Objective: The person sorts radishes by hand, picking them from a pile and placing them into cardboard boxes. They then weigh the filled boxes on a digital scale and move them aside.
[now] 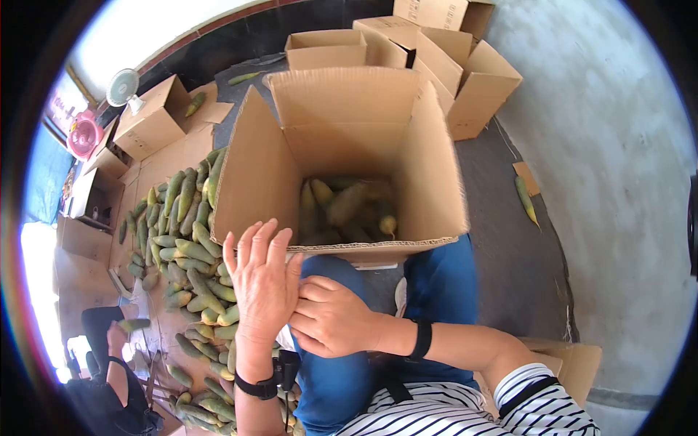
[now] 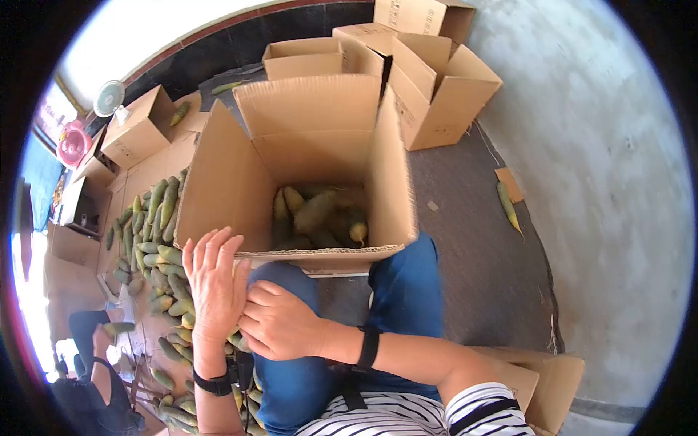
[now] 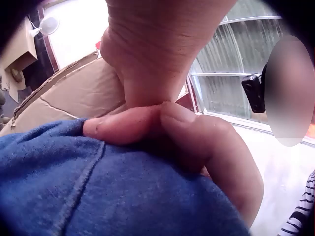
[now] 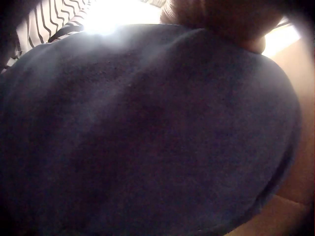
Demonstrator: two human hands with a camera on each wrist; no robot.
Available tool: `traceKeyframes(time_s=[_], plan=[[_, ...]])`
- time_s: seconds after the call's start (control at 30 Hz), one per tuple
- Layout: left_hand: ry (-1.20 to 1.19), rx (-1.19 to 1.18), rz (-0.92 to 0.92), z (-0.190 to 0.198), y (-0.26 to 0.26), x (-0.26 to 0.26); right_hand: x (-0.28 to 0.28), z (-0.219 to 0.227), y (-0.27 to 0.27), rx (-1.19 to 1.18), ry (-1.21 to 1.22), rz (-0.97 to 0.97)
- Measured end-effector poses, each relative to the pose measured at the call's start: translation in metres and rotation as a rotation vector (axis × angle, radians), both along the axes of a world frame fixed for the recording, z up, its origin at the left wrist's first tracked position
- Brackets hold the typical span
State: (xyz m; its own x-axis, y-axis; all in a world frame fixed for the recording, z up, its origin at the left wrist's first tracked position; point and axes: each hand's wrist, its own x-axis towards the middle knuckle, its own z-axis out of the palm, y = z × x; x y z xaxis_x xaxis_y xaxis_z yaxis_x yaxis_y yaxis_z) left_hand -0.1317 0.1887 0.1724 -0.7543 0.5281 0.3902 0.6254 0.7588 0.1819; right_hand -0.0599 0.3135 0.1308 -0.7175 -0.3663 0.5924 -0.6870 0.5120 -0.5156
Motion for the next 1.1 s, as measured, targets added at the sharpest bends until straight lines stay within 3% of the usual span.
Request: traceKeyframes(time_s=[0.53, 0.63, 0.7, 0.87, 0.9, 0.97, 1.1], plan=[[0.062, -0.023, 0.017, -0.006, -0.001, -0.001, -0.001, -0.007, -0.006, -0.102, 0.052, 0.001], [0.020, -0.010, -0.015, 0.002, -0.005, 0.004, -0.001, -0.003, -0.009, -0.082, 0.071, 0.005], [-0.148, 0.110, -0.098, 0.012, -0.010, 0.011, -0.001, 0.000, -0.014, -0.130, 0.165, -0.046], [-0.337, 0.330, -0.235, 0.031, -0.028, 0.070, 0.001, -0.002, -0.034, -0.214, 0.020, 0.054], [-0.330, 0.279, -0.227, 0.026, -0.030, 0.080, -0.001, -0.006, -0.042, -0.284, -0.064, 0.124], [-0.159, 0.185, -0.075, 0.015, -0.033, 0.094, -0.004, -0.015, -0.061, -0.244, 0.148, 0.068], [-0.141, 0.253, 0.022, 0.006, -0.059, 0.104, 0.004, 0.010, -0.082, -0.113, 0.176, 0.004]])
